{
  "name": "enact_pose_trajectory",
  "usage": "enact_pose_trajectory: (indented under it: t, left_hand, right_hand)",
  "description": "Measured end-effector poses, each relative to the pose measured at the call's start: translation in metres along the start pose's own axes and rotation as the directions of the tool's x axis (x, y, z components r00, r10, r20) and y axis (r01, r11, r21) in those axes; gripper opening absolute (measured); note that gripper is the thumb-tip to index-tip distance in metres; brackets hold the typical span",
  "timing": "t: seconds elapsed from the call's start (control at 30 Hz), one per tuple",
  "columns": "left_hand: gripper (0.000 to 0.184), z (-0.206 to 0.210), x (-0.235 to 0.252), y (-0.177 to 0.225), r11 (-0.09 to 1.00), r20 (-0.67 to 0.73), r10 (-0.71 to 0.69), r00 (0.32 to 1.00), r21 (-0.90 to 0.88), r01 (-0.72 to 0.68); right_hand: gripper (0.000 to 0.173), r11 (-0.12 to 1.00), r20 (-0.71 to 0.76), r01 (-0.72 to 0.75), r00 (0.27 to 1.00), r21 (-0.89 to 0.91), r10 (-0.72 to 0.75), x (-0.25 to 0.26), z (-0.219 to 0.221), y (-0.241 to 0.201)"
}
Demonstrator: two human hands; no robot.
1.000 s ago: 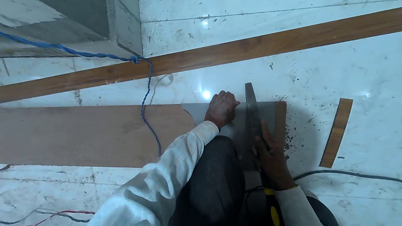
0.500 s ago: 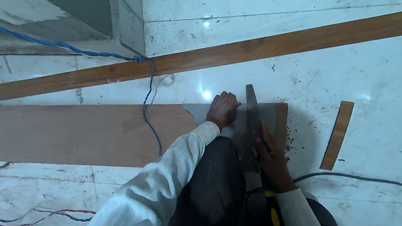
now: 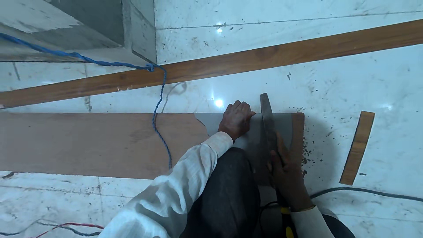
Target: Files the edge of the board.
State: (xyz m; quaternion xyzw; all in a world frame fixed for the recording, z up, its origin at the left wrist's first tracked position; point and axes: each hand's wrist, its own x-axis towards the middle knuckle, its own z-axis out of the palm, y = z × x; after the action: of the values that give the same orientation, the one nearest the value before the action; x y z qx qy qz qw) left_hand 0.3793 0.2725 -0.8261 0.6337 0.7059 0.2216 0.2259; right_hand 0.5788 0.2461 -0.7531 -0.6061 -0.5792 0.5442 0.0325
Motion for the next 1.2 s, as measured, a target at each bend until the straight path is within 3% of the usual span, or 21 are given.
enact_pose_trajectory:
  t: [0.13, 0.27, 0.47, 0.53, 0.6, 0.67, 0.73, 0.8, 0.97, 1.07, 1.2]
  left_hand:
    - [0.025, 0.000, 0.000, 0.000, 1.000, -0.007, -0.003, 1.000, 0.007, 0.003]
    - [0.026, 0.002, -0.002, 0.004, 0.999, 0.008, -0.019, 1.000, 0.036, 0.019]
    - [0.022, -0.003, -0.003, 0.005, 0.999, 0.053, -0.054, 0.997, 0.004, 0.054]
    - [0.021, 0.002, -0.002, 0.005, 0.999, 0.008, -0.030, 1.000, 0.016, 0.030]
    - [0.020, 0.001, 0.002, 0.004, 0.999, -0.014, -0.038, 0.999, 0.008, 0.038]
    - [0.021, -0.004, 0.000, 0.007, 0.996, 0.043, -0.085, 0.995, -0.012, 0.086]
    - [0.020, -0.002, 0.000, 0.005, 0.997, 0.038, -0.074, 0.997, -0.014, 0.075]
    - [0.019, 0.001, -0.002, 0.005, 0.999, 0.018, -0.045, 0.999, -0.009, 0.045]
    - [0.021, 0.002, 0.000, 0.003, 1.000, -0.015, -0.030, 0.999, 0.006, 0.030]
    - [0.022, 0.003, -0.001, 0.003, 0.999, 0.014, -0.034, 0.999, 0.015, 0.034]
    - [0.025, 0.005, 0.001, 0.001, 1.000, -0.008, -0.022, 1.000, 0.021, 0.022]
  right_hand:
    - [0.056, 0.977, -0.101, 0.078, 0.990, -0.199, -0.100, -0.003, 0.012, -0.003]
    - [0.056, 0.982, -0.031, 0.014, 0.999, -0.189, -0.020, -0.006, 0.001, -0.006]
    - [0.057, 0.957, -0.064, 0.122, 0.988, -0.263, -0.144, 0.011, 0.008, 0.000]
    - [0.057, 0.960, -0.052, 0.106, 0.991, -0.260, -0.123, 0.018, 0.003, -0.004]
    - [0.056, 0.948, -0.077, 0.176, 0.976, -0.265, -0.203, 0.011, 0.003, -0.002]
    - [0.056, 0.944, -0.080, 0.163, 0.978, -0.287, -0.194, 0.000, 0.006, 0.000]
    - [0.055, 0.922, -0.120, 0.173, 0.967, -0.346, -0.226, 0.012, 0.011, 0.001]
    - [0.056, 0.926, -0.111, 0.115, 0.980, -0.360, -0.165, 0.027, 0.013, -0.008]
    - [0.056, 0.978, -0.092, 0.133, 0.985, -0.159, -0.149, 0.024, -0.005, -0.003]
    - [0.058, 0.995, -0.007, 0.012, 1.000, 0.097, -0.011, 0.005, -0.015, 0.006]
    - [0.057, 0.980, 0.052, -0.069, 0.997, 0.187, 0.060, 0.001, -0.013, 0.004]
